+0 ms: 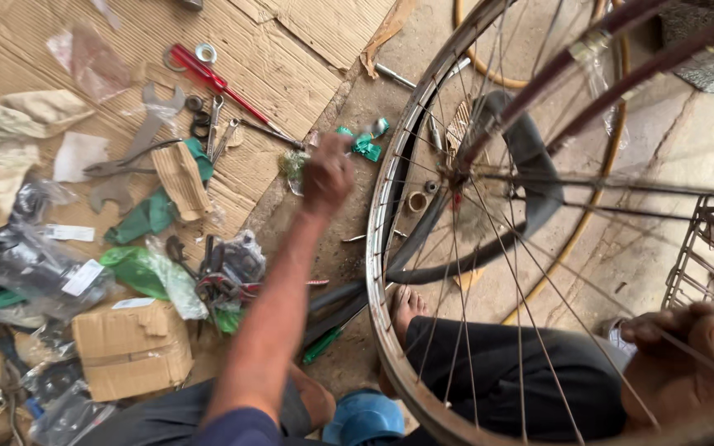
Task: The person sits on the floor and manipulates a bicycle inner tube, inspecting it and attempting to fit it into the tire. They then lift the bicycle wheel and work on seating the tire onto the rim, using their hands to push the tire bead over the rim edge.
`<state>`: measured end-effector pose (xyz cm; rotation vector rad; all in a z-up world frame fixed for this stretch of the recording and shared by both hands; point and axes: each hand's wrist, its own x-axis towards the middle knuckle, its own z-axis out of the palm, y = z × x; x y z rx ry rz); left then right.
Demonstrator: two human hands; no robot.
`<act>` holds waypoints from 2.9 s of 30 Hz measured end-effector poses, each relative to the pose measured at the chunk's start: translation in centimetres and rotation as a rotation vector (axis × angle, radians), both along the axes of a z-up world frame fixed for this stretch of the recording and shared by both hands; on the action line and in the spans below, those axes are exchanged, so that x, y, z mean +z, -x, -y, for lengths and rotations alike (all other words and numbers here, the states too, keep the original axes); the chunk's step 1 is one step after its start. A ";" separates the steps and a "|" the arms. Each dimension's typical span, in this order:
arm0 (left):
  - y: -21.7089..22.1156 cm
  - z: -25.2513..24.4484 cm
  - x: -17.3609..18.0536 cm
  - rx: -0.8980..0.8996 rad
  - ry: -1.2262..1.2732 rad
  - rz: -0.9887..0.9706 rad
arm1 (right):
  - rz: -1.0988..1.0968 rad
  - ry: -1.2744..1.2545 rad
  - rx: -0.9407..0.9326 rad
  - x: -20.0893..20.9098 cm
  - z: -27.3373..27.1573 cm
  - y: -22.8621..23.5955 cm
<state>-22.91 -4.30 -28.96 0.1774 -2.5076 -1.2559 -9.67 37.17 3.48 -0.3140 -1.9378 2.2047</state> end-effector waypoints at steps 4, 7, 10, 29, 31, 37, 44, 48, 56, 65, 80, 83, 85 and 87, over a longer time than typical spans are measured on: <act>-2.9 -5.9 6.3 0.061 -0.178 -0.317 | -0.022 0.037 -0.015 2.0 3.2 1.3; -3.8 -7.1 8.7 -0.010 -0.118 -0.092 | -0.068 -0.205 -0.010 3.4 5.5 0.3; -3.6 -7.4 9.2 -0.083 -0.080 -0.071 | -0.187 -0.226 0.040 3.0 5.6 -0.1; -8.3 -6.8 20.1 0.155 -0.538 0.363 | -0.925 -1.056 0.184 12.3 15.9 1.3; -9.6 -5.6 21.3 0.218 -0.670 0.307 | -0.900 -1.022 0.162 11.9 15.4 0.9; -11.8 -0.5 22.0 0.063 -2.071 -0.094 | -0.928 -0.987 0.140 10.6 14.0 0.5; -12.7 -2.6 13.0 0.085 -1.568 0.318 | -0.954 -0.973 0.122 9.8 13.8 1.0; -11.2 -4.6 7.9 0.236 -1.318 0.283 | -0.912 -1.007 0.127 10.5 14.0 0.4; -6.4 -5.1 11.8 0.098 -0.458 0.078 | -0.872 -1.036 0.116 11.0 14.5 0.3; -5.4 -7.3 10.7 -0.044 -0.093 -0.262 | -0.876 -1.035 0.134 11.3 15.0 0.3; -9.2 -6.5 10.5 -0.062 -0.241 0.236 | -0.869 -0.987 0.123 11.7 16.3 -0.5; -9.5 -5.2 9.7 0.013 -0.187 0.582 | -0.911 -1.025 0.122 12.1 16.8 -0.1; -9.0 -5.2 10.0 0.051 -0.098 0.609 | -0.933 -1.068 0.113 12.2 17.1 -0.3; -9.6 -4.9 11.5 0.057 -0.154 0.644 | -0.989 -1.098 0.061 12.6 17.4 0.3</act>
